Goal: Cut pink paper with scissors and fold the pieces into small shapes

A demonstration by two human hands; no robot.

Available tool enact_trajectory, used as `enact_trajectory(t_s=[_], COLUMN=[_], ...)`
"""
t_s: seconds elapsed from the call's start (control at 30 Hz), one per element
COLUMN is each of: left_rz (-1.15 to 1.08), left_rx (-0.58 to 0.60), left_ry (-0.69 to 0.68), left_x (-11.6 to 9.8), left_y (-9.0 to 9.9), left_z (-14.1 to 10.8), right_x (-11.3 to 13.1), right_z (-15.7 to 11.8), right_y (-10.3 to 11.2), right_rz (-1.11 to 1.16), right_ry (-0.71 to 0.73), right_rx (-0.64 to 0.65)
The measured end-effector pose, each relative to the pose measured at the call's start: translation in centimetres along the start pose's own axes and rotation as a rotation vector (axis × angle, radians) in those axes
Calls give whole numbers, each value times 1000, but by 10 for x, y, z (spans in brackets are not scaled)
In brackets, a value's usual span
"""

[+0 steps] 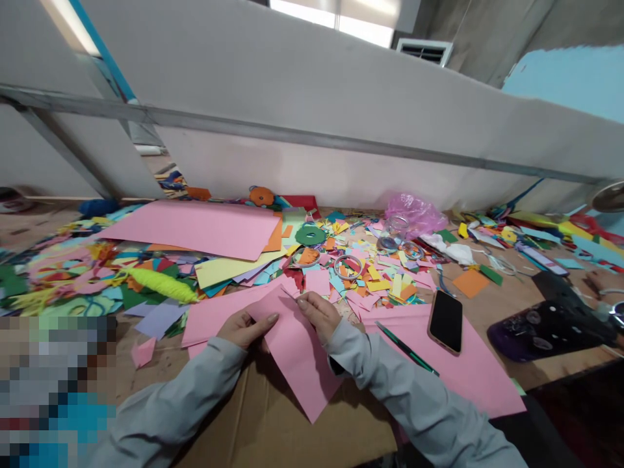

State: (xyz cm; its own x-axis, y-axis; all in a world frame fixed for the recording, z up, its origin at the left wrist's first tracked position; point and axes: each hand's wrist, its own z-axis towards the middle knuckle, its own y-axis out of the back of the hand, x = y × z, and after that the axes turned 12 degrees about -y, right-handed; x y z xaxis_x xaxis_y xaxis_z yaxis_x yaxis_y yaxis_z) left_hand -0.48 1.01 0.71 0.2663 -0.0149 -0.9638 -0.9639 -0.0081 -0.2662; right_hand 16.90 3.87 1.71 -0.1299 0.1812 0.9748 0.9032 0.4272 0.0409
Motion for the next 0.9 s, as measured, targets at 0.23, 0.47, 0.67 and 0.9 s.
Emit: enact_trajectory(t_s=[0.23,0.47,0.67,0.9], left_rz=[-88,-101,-140,-112], left_rx=[-40,-48,-31,-23], left_ry=[-38,-72,-40,-44], left_x=[14,17,14,22], left_y=[3,2,0,3], left_z=[4,3,2,4], right_x=[4,6,6,2], right_z=[-1,-2,-2,-1], right_y=[-1,-3,-6,-5], right_rz=[-2,-20,38,44], right_ry=[-20,16,-9,10], right_rx=[-21,-72,-57,-53])
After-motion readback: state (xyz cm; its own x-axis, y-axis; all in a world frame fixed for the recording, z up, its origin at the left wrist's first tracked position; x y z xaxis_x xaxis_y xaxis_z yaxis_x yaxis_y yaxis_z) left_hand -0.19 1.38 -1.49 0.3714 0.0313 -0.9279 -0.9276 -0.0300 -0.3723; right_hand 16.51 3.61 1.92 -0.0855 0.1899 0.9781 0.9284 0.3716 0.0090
